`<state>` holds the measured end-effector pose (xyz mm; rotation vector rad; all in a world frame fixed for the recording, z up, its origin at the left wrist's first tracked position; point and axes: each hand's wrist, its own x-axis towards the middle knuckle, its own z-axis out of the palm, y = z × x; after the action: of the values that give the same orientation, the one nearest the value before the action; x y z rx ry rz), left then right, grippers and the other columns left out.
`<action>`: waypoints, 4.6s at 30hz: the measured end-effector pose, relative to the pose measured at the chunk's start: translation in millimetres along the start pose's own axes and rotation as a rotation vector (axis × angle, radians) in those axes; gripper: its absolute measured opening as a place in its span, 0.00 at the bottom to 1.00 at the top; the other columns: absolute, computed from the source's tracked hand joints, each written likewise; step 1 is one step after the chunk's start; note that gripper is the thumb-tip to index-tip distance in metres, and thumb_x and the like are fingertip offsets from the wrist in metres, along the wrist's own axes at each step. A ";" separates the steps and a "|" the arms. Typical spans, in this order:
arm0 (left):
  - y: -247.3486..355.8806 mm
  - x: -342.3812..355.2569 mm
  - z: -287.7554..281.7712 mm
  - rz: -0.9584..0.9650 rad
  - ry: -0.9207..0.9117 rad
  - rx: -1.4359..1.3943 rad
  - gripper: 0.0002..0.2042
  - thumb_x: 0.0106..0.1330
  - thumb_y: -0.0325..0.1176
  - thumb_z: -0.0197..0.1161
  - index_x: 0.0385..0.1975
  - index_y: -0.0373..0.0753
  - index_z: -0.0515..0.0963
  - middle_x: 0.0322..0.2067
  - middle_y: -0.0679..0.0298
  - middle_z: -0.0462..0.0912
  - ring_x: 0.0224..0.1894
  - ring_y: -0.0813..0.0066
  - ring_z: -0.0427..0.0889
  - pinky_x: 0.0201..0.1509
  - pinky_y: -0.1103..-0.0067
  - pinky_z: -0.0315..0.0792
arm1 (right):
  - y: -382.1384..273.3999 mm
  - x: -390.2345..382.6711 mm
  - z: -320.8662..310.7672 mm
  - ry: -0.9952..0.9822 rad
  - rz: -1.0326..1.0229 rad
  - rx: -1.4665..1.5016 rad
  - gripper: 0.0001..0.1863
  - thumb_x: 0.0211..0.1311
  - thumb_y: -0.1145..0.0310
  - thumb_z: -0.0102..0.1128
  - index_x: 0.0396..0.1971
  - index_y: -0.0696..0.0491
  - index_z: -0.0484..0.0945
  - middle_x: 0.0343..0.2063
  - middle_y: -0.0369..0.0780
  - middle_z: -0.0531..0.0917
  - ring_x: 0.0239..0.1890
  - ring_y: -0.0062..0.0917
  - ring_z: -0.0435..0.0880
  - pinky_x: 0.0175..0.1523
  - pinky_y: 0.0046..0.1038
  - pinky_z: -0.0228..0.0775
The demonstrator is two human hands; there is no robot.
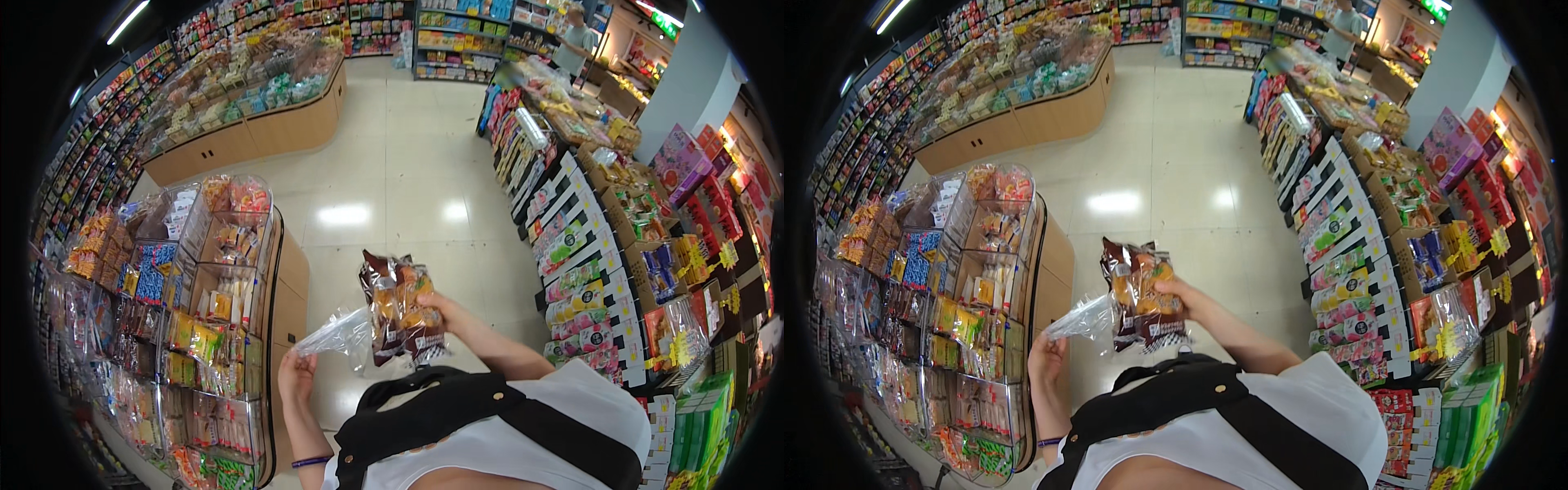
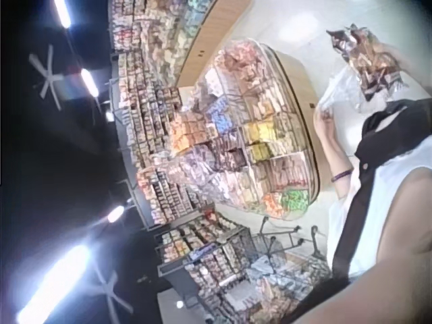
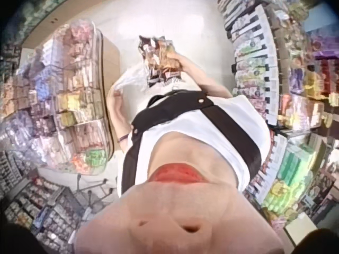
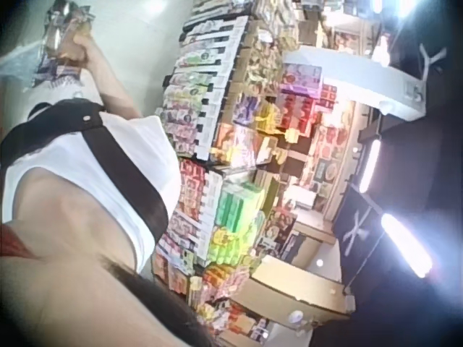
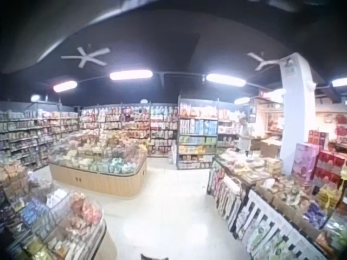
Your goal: The person unpacks yellow-wrapped snack packs from a cardboard box and arranges them into a green tray on a supermarket shelf. They repeatedly transfer packs from the box to the tray, adjust the arrangement, and briefly handle a dark snack bag before returning to restocking.
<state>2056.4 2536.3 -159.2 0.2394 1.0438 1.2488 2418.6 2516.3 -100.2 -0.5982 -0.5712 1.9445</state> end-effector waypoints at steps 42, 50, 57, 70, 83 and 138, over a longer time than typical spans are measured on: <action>47.7 -177.6 -57.0 0.694 0.319 0.932 0.67 0.34 0.42 0.81 0.69 0.28 0.35 0.69 0.39 0.45 0.72 0.52 0.50 0.71 0.73 0.53 | 169.2 130.4 197.0 -0.346 0.097 -0.034 0.33 0.66 0.47 0.45 0.65 0.52 0.59 0.59 0.42 0.70 0.60 0.35 0.70 0.65 0.40 0.61; 45.4 -267.3 -97.6 0.719 0.520 0.936 0.58 0.45 0.26 0.68 0.71 0.37 0.29 0.70 0.42 0.44 0.57 0.51 0.69 0.59 0.71 0.67 | 263.8 135.0 204.5 -0.407 0.468 -0.079 0.31 0.63 0.50 0.54 0.61 0.53 0.65 0.55 0.42 0.75 0.56 0.35 0.75 0.62 0.39 0.67; 59.9 -307.4 -81.5 0.552 0.636 0.572 0.58 0.45 0.27 0.71 0.71 0.37 0.31 0.67 0.41 0.52 0.60 0.51 0.68 0.60 0.70 0.66 | 294.3 130.6 221.5 -0.618 0.258 -0.426 0.29 0.50 0.78 0.69 0.54 0.58 0.69 0.48 0.41 0.77 0.49 0.26 0.78 0.56 0.29 0.69; 47.6 -257.0 -44.1 0.792 0.959 0.966 0.57 0.44 0.28 0.74 0.71 0.35 0.36 0.70 0.43 0.42 0.71 0.44 0.49 0.68 0.68 0.58 | 259.2 104.6 282.8 -0.314 0.298 -0.178 0.23 0.59 0.76 0.64 0.54 0.57 0.69 0.48 0.41 0.78 0.48 0.27 0.79 0.55 0.30 0.73; 96.9 -272.5 -60.7 0.730 0.873 0.630 0.33 0.60 0.18 0.43 0.69 0.40 0.54 0.59 0.56 0.72 0.16 0.85 0.71 0.20 0.84 0.69 | 245.1 101.9 261.7 -0.749 0.204 -0.467 0.30 0.46 0.75 0.75 0.49 0.58 0.69 0.43 0.39 0.81 0.44 0.24 0.81 0.50 0.27 0.74; 79.9 -149.8 -67.6 0.667 -0.175 -0.102 0.32 0.47 0.30 0.67 0.57 0.36 0.67 0.50 0.57 0.77 0.51 0.61 0.79 0.55 0.66 0.75 | 11.8 137.7 207.2 -1.476 -0.211 -1.643 0.12 0.52 0.68 0.68 0.22 0.61 0.77 0.58 0.45 0.70 0.41 0.36 0.81 0.43 0.36 0.74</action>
<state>1960.7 2411.6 -66.1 0.6419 0.7635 1.8345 2226.6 2608.2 29.0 0.1948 -3.0166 0.9702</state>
